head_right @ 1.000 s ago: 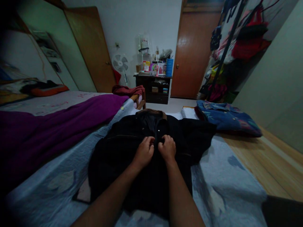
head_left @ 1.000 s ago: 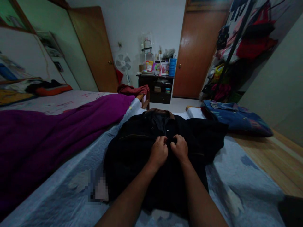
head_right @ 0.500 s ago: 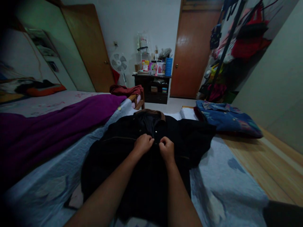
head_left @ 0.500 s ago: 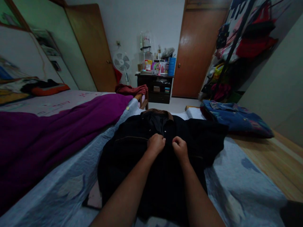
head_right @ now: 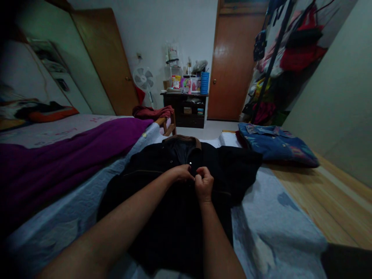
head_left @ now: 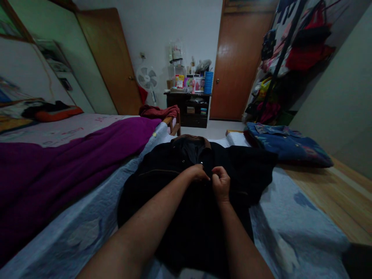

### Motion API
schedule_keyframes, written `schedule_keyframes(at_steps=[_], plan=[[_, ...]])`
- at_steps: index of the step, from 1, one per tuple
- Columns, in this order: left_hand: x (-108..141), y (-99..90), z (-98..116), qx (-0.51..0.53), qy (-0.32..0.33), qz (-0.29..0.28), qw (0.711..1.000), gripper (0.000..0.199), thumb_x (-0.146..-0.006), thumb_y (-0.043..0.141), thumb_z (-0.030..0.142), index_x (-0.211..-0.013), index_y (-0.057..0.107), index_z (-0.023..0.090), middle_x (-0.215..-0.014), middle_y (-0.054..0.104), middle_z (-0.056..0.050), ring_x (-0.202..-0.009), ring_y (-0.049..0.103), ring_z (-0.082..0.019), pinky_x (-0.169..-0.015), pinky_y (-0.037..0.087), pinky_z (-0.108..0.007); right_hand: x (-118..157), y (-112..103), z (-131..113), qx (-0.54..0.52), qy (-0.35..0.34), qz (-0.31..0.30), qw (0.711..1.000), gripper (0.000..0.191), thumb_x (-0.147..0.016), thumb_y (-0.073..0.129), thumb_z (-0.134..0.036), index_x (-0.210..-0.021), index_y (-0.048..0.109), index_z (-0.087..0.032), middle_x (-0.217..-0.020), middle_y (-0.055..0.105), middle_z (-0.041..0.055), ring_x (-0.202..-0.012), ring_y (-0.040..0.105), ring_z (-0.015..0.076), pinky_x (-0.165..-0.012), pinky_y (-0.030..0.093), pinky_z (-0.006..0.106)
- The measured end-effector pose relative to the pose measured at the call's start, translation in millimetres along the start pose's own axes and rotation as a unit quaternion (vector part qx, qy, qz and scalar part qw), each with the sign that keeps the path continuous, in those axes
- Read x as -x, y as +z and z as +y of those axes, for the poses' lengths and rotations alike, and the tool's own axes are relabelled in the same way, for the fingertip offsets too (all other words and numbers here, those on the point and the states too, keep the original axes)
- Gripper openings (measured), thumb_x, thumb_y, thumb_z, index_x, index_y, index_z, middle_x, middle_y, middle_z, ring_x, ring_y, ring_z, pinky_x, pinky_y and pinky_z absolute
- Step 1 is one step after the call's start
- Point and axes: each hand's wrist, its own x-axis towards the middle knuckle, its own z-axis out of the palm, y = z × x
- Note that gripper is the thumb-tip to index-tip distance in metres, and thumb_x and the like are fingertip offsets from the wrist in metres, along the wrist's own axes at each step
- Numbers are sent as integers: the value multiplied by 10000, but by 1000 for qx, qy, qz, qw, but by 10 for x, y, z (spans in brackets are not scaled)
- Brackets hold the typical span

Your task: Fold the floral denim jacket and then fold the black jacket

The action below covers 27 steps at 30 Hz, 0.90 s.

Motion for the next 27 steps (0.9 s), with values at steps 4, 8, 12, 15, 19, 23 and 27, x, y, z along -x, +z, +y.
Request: schedule_keyframes(at_steps=[4,8,12,15,19,23,27], plan=[[3,29,39,32,-9,6,999,807,-540,670,-29,-1312,526,157,-566,567,71,-460,508,-103,-492,430,-211,5,2,-1,57,0,22,998,212,-708,391,-236,-858,536,-198,-735,545,14,-693,525,177,-685,432,285],[29,-36,114,121,38,13,992,682,-626,507,-38,-1267,579,183,-740,642,16,-571,557,-81,-546,437,-173,2,5,-1,167,-52,75,982,218,-735,403,-208,-897,548,-190,-928,588,87,-946,530,229,-900,400,359],[36,-110,202,300,124,32,945,580,-631,490,-7,-1157,660,169,-856,687,-17,-647,586,-84,-598,455,-180,3,43,16,268,-59,53,960,360,-808,447,-262,-1143,541,-170,-1209,556,141,-1189,432,278,-1030,279,446],[15,-118,241,342,150,54,926,532,-636,519,36,-1128,678,161,-842,698,-18,-629,583,-87,-615,464,-198,14,94,49,315,-58,17,947,478,-855,462,-329,-1300,463,-155,-1323,498,161,-1257,374,294,-1047,237,470],[-31,-115,200,335,158,65,926,457,-663,526,65,-1085,683,145,-873,703,-29,-673,606,-102,-678,488,-228,29,133,96,348,-33,1,937,518,-852,529,-376,-1314,472,-148,-1309,505,153,-1206,405,292,-1027,260,437],[11,-132,34,206,158,123,958,475,-644,504,5,-1083,628,137,-1005,690,-58,-854,642,-141,-806,493,-266,25,124,107,386,31,-57,920,363,-840,572,-361,-1156,592,-182,-1158,582,122,-1098,466,292,-941,313,410],[255,-58,-164,-57,97,233,966,447,-721,599,114,-1157,509,153,-963,677,-76,-909,649,-193,-814,480,-298,13,105,89,415,56,-115,901,226,-866,544,-288,-1057,636,-208,-1065,621,96,-1027,515,265,-871,324,383]])
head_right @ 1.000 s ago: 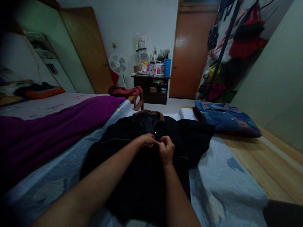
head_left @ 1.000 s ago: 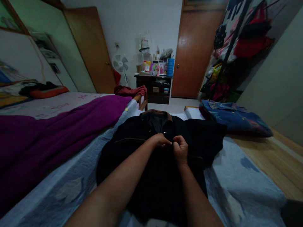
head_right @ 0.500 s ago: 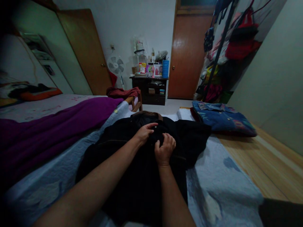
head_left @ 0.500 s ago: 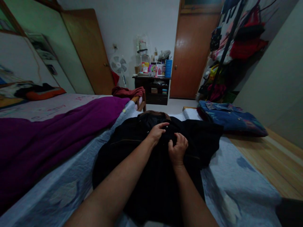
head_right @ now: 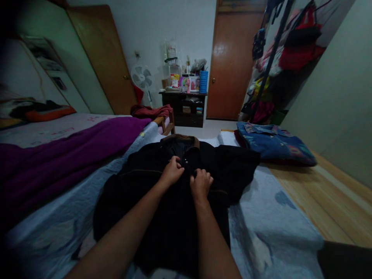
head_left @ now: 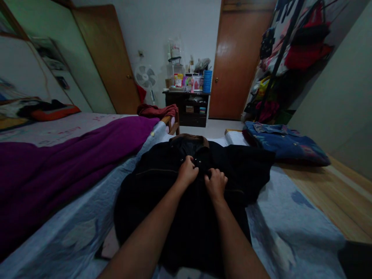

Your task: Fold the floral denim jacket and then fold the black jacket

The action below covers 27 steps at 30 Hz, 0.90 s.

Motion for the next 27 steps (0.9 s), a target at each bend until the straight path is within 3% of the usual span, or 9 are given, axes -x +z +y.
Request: schedule_keyframes(at_steps=[4,7,11,14,17,20,27], plan=[[299,19,-48,-179,-17,-31,983,382,-729,679,360,-1023,553,152,-941,689,-126,-919,660,-268,-776,468,-319,3,-30,-9,10,-2,0,1000,221,-926,477,-320,-1016,643,-207,-1045,641,85,-992,545,242,-819,327,351],[361,60,-88,-214,-32,-44,975,193,-764,596,337,-861,614,171,-882,702,-124,-870,668,-270,-724,457,-312,-3,-53,-13,10,0,-1,1000,243,-950,446,-334,-994,643,-198,-1050,655,84,-990,562,233,-795,328,332],[336,110,-211,-180,-43,-35,982,107,-743,526,202,-744,633,196,-817,706,-81,-818,660,-230,-688,429,-286,-28,-80,-9,-9,9,-19,1000,273,-977,391,-329,-1002,627,-194,-988,686,69,-943,598,211,-774,328,313],[368,130,-312,-88,-32,-8,996,126,-753,512,179,-772,635,202,-746,681,-30,-738,636,-179,-653,409,-255,-37,-85,-15,-24,6,-28,999,290,-979,366,-332,-1028,620,-203,-989,691,61,-951,602,213,-777,331,317],[445,133,-359,10,8,40,999,129,-800,492,205,-799,620,191,-701,640,5,-678,602,-138,-643,407,-226,-31,-77,-27,-20,-5,-39,999,288,-927,453,-388,-1062,622,-198,-1071,672,81,-1021,577,243,-807,339,338],[503,134,-347,73,64,53,994,133,-827,476,225,-817,603,189,-727,637,12,-693,603,-124,-665,417,-210,-27,-61,-28,-4,-11,-61,998,318,-858,549,-410,-1078,623,-192,-1104,656,97,-1057,554,259,-836,342,353],[506,173,-321,-6,107,-15,994,176,-753,503,141,-875,614,200,-628,558,46,-575,529,-105,-589,364,-206,-51,-39,1,8,-6,-59,998,229,-904,498,-350,-1024,630,-208,-1091,647,78,-1033,560,225,-809,343,324]])
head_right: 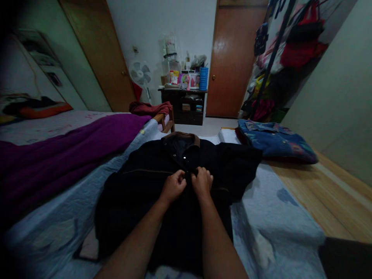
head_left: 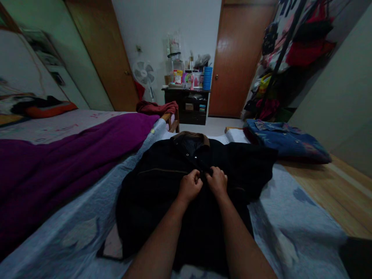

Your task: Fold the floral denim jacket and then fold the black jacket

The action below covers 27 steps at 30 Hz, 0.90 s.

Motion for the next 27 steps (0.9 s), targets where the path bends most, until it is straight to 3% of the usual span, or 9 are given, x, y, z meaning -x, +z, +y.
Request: schedule_keyframes(at_steps=[3,8,12,17,22,27], plan=[[4,2,11,-55,1,-26,998,273,-742,516,139,-988,613,207,-649,578,41,-587,544,-117,-583,356,-217,-6,-15,-4,-19,-4,14,1000,201,-906,496,-332,-991,631,-211,-1072,657,68,-1010,572,212,-771,339,296],[32,-14,77,-132,5,-53,990,304,-794,502,188,-1079,597,231,-802,678,-6,-735,634,-164,-672,417,-244,-16,-50,2,-105,9,-2,994,214,-911,470,-373,-933,635,-238,-826,687,28,-796,615,184,-646,315,266],[57,-3,147,-204,-8,-67,977,335,-833,478,215,-1156,565,233,-897,709,-44,-812,668,-201,-718,449,-277,-31,-38,24,-180,33,14,983,240,-884,482,-405,-993,630,-251,-772,676,15,-710,607,182,-600,311,256],[85,17,199,-247,-23,-46,968,385,-857,466,211,-1239,519,217,-927,713,-74,-842,679,-221,-726,465,-298,-35,-6,40,-239,31,42,970,282,-853,482,-431,-998,636,-245,-718,657,3,-609,562,166,-562,317,247],[105,22,235,-275,-26,-27,961,341,-860,464,195,-1192,538,216,-919,703,-66,-822,673,-220,-702,472,-297,-17,7,44,-272,16,78,959,294,-839,480,-452,-940,651,-235,-693,651,3,-575,541,160,-547,329,243],[120,58,255,-283,27,-2,959,273,-875,465,166,-1125,574,190,-989,658,-67,-918,630,-203,-776,478,-288,-8,16,38,-279,1,103,955,295,-824,497,-448,-918,667,-225,-668,654,3,-545,531,158,-539,342,247]])
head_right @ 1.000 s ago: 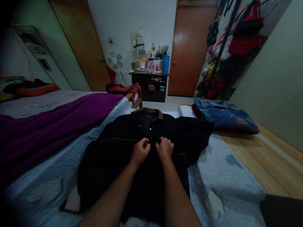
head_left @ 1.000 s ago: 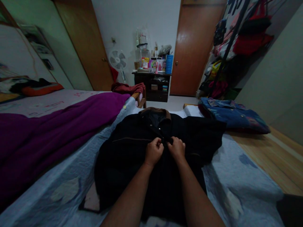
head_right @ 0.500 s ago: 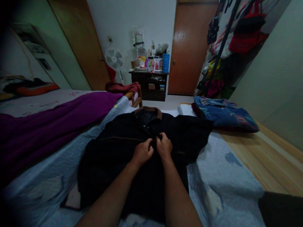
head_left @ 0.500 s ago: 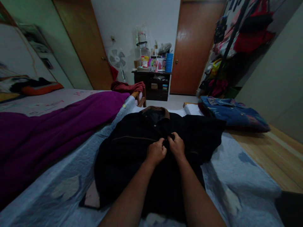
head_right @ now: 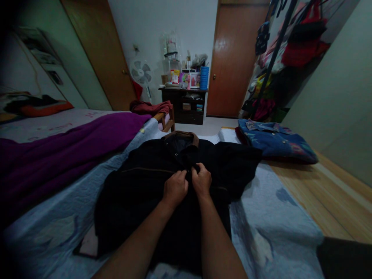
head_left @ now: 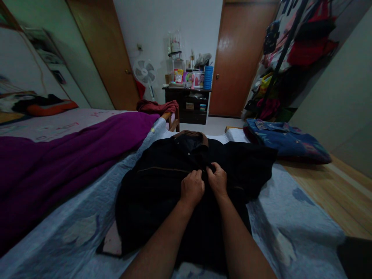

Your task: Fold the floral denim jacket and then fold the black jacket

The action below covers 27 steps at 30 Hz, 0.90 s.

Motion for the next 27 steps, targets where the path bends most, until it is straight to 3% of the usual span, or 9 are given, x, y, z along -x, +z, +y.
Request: schedule_keyframes(at_steps=[6,14,27], plan=[[1,49,-13,26,37,22,999,281,-979,365,263,-1133,585,180,-1000,640,-65,-944,600,-188,-858,468,-296,-16,1,-12,-2,-15,9,1000,300,-815,505,-421,-935,682,-210,-719,690,34,-612,590,181,-591,393,261],[13,72,-14,39,28,16,999,262,-936,404,158,-1114,595,180,-981,638,-55,-937,596,-183,-845,473,-285,-10,13,-9,-6,-18,14,1000,288,-829,501,-403,-947,686,-217,-772,710,41,-681,631,193,-653,426,271],[5,102,-8,72,7,-13,997,287,-961,344,170,-1120,582,193,-992,621,-59,-893,611,-163,-812,471,-258,-16,-39,-60,17,-19,-7,1000,294,-796,497,-358,-968,687,-213,-758,699,29,-652,605,181,-634,422,262]])
